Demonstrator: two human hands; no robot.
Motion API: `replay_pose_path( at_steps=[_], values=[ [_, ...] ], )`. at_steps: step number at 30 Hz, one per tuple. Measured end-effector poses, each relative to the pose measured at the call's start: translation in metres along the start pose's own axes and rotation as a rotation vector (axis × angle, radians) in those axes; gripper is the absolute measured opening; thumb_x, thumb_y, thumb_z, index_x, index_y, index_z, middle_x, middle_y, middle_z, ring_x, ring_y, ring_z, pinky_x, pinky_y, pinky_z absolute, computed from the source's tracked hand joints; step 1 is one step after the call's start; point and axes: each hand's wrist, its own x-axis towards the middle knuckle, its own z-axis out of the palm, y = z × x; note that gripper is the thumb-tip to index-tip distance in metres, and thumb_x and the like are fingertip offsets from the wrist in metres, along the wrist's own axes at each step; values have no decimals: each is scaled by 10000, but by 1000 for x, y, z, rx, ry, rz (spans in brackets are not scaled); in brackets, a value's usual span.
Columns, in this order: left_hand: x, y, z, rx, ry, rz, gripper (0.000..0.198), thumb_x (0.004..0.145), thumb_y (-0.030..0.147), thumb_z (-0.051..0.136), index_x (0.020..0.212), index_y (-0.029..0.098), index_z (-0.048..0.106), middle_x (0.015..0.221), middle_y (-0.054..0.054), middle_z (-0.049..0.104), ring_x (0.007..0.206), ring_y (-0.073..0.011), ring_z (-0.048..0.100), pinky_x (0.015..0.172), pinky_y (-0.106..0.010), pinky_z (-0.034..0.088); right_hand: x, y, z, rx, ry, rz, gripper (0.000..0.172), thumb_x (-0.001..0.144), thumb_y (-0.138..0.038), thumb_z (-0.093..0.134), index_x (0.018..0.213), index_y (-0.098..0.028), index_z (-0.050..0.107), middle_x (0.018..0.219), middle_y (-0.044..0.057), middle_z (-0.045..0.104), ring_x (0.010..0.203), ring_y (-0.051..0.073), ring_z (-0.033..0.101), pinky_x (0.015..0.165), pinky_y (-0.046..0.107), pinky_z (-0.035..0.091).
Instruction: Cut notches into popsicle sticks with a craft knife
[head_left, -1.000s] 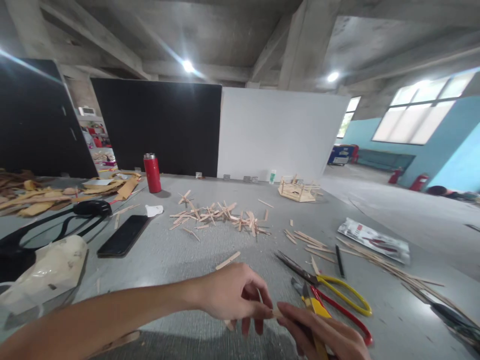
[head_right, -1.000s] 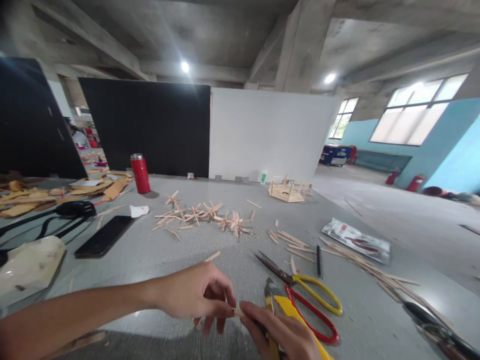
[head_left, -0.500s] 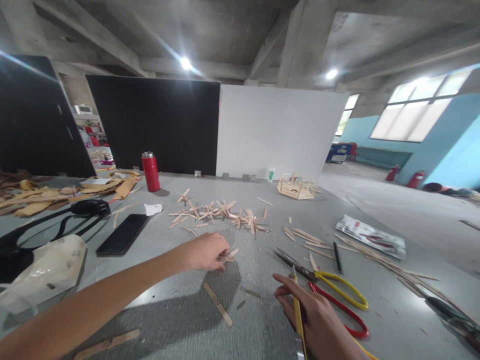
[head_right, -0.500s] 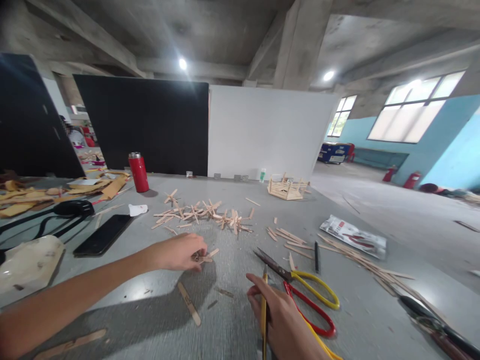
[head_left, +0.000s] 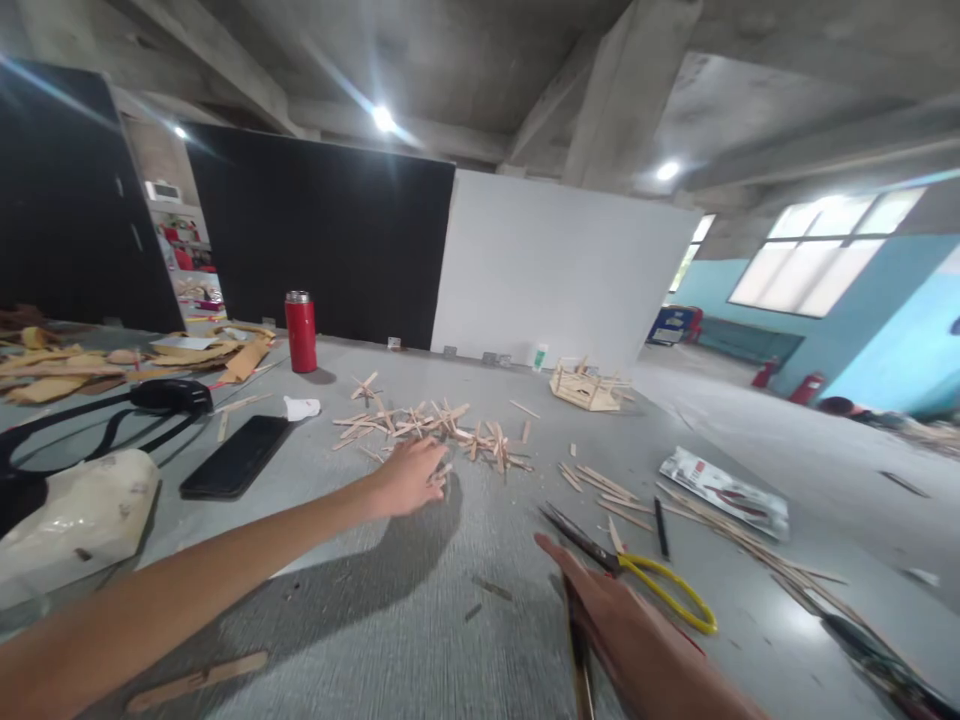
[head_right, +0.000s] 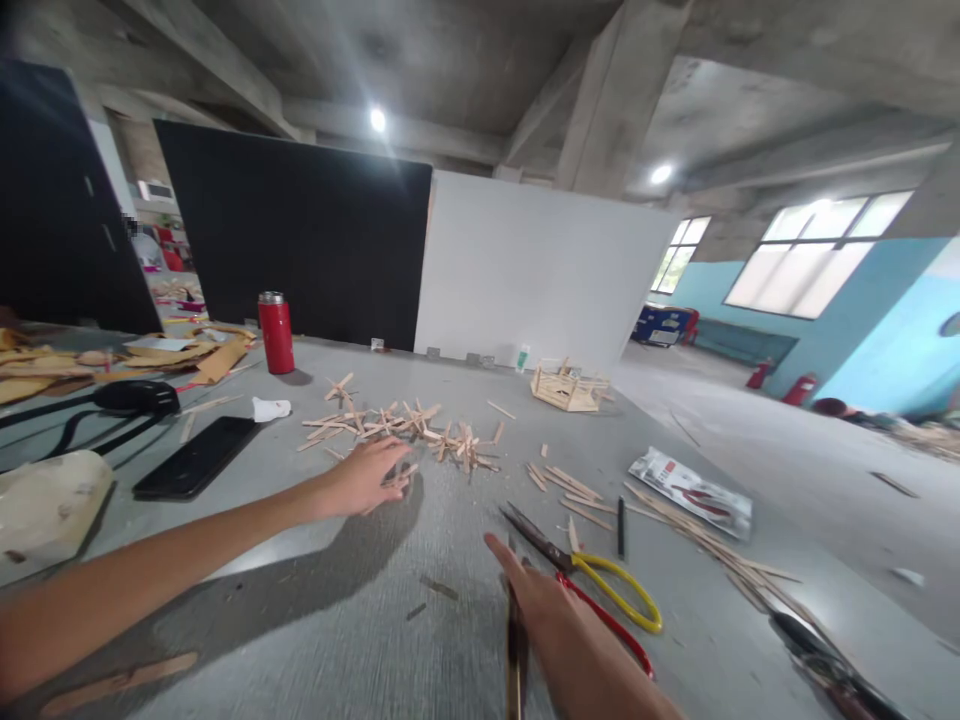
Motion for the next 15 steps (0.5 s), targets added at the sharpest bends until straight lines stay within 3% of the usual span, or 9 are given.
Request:
replay_pose_path(
  at_steps=[2, 3, 4, 6, 8, 10, 11, 15],
  values=[
    [-4, 13, 1, -10, 23, 68, 423, 967, 200, 582, 1385, 139, 545, 1428, -213, 551, 1345, -375, 512, 1119, -571, 367, 17, 8, -15, -60, -77, 20, 481, 1021, -272, 486, 1500, -293, 506, 1256, 89, 723, 1084, 237, 710, 920, 364, 569],
    [-8, 23, 2, -21, 10, 126, 381, 1006, 200, 517, 1382, 150, 551, 1410, -186, 581, 1329, -334, 537, 1126, -529, 381, 27, 16, -23, -91, -78, 40, 410, 1034, -277, 490, 1437, -276, 562, 1283, 97, 703, 1121, 236, 687, 966, 393, 546],
    [-12, 34, 3, -36, -20, 197, 370, 1027, 202, 482, 1389, 171, 553, 1409, -148, 599, 1330, -287, 546, 1144, -473, 384, 38, 26, -31, -127, -77, 76, 344, 1036, -309, 527, 1364, -244, 607, 1300, 102, 677, 1125, 236, 671, 971, 427, 541],
    [-23, 59, 7, -58, -110, 340, 375, 1032, 236, 502, 1401, 225, 568, 1441, -78, 604, 1366, -237, 530, 1171, -400, 378, 60, 53, -46, -219, -59, 183, 377, 983, -380, 643, 1308, -193, 608, 1317, 102, 627, 1097, 248, 654, 913, 476, 558],
    [-36, 80, 11, -52, -254, 498, 443, 1047, 254, 457, 1486, 214, 507, 1573, -85, 477, 1467, -308, 413, 1202, -488, 343, 75, 83, -54, -309, -90, 294, 363, 986, -379, 637, 1300, -200, 612, 1313, 100, 627, 1079, 243, 655, 895, 459, 565],
    [-48, 95, 15, -31, -342, 563, 508, 1056, 270, 415, 1560, 213, 415, 1644, -82, 359, 1522, -381, 280, 1206, -627, 280, 81, 110, -56, -379, -133, 370, 375, 977, -378, 651, 1305, -200, 610, 1314, 97, 624, 1090, 248, 653, 897, 458, 564],
    [-53, 100, 17, -21, -370, 582, 520, 1063, 305, 407, 1576, 220, 392, 1654, -75, 336, 1526, -391, 261, 1200, -640, 288, 82, 121, -54, -406, -151, 394, 386, 974, -375, 656, 1311, -195, 604, 1312, 100, 624, 1089, 247, 654, 893, 461, 565],
    [-66, 109, 27, 80, -283, 667, 497, 1055, 333, 456, 1550, 286, 437, 1617, -55, 412, 1497, -353, 343, 1097, -579, 461, 73, 143, -42, -469, -154, 392, 347, 986, -378, 638, 1290, -212, 621, 1316, 93, 625, 1093, 243, 652, 900, 445, 562]
  ],
)
